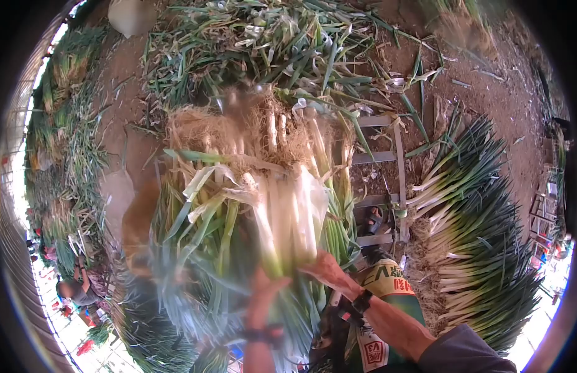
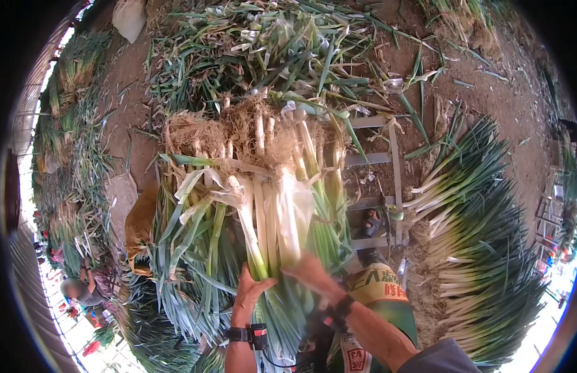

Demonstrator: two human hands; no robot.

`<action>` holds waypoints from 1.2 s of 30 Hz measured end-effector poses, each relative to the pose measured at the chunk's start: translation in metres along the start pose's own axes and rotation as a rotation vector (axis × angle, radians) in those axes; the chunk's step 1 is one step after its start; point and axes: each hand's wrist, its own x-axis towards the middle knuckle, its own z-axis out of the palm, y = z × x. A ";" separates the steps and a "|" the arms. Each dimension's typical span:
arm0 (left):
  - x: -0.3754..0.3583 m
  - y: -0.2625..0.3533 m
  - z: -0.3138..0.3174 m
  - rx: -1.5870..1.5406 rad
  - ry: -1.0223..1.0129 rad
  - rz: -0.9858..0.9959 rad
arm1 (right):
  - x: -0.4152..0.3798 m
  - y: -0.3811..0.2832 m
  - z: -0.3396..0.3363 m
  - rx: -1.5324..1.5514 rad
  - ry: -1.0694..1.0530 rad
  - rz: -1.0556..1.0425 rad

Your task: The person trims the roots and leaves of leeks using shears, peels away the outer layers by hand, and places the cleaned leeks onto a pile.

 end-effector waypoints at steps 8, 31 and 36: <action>0.008 0.026 -0.010 -0.077 -0.151 -0.074 | 0.003 -0.010 0.001 0.130 0.025 0.006; -0.019 -0.043 -0.023 0.094 -0.032 0.062 | -0.073 -0.101 -0.001 -0.027 -0.229 0.172; -0.041 0.009 -0.018 0.094 0.033 -0.028 | -0.074 -0.105 0.003 -0.002 -0.245 0.186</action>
